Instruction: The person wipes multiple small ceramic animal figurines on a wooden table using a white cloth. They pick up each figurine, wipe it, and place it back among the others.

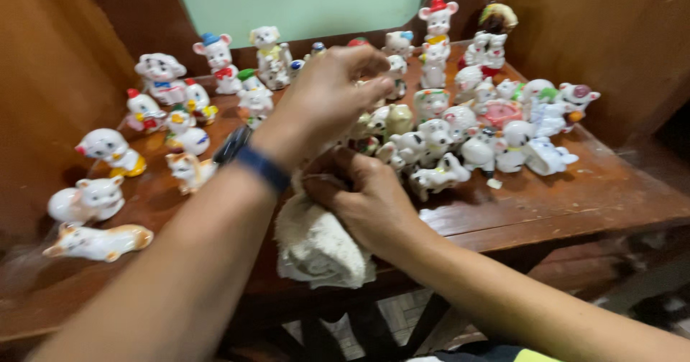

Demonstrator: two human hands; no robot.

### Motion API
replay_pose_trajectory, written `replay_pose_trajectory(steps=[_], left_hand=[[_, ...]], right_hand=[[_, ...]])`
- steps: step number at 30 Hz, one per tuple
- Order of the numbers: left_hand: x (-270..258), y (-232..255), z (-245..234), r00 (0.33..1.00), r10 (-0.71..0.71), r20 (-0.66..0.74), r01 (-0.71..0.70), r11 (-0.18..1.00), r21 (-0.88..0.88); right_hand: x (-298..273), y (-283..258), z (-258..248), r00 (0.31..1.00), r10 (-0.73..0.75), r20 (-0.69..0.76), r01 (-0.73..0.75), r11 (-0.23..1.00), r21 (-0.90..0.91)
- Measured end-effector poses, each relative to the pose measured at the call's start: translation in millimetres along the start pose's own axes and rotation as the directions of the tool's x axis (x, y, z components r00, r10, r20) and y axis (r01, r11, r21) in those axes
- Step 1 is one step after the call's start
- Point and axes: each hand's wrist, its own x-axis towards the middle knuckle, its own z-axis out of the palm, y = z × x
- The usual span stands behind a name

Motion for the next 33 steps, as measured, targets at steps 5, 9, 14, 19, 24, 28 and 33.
replay_pose_trajectory(steps=[5, 9, 14, 19, 24, 28, 33], left_hand=[[-83, 21, -8, 0.938, -0.025, -0.345, 0.028, 1.0, 0.004], [-137, 52, 0, 0.843, -0.19, -0.504, 0.149, 0.981, -0.121], [-166, 61, 4, 0.838, -0.322, -0.44, 0.212, 0.936, -0.281], [-173, 48, 1, 0.874, -0.367, -0.317, 0.253, 0.902, -0.349], [-175, 43, -7, 0.974, -0.164, -0.158, 0.073, 0.88, -0.468], [-169, 37, -13, 0.982, -0.034, -0.183, -0.055, 0.888, -0.457], [-157, 24, -19, 0.98, -0.175, -0.096, 0.101, 0.85, -0.517]], right_hand=[[0, -4, 0, 0.989, -0.142, 0.05, 0.141, 0.99, 0.017], [-12, -19, -2, 0.995, -0.09, 0.047, 0.098, 0.968, -0.229], [-37, -43, -11, 0.95, -0.177, 0.259, 0.279, 0.853, -0.442], [-48, -47, -14, 0.967, -0.09, 0.237, 0.191, 0.875, -0.445], [-47, -48, -27, 0.999, 0.033, 0.038, -0.028, 0.993, -0.112], [-37, -63, -25, 0.986, 0.097, -0.137, -0.12, 0.978, -0.171], [-32, -75, -13, 0.971, 0.074, -0.227, -0.129, 0.963, -0.237]])
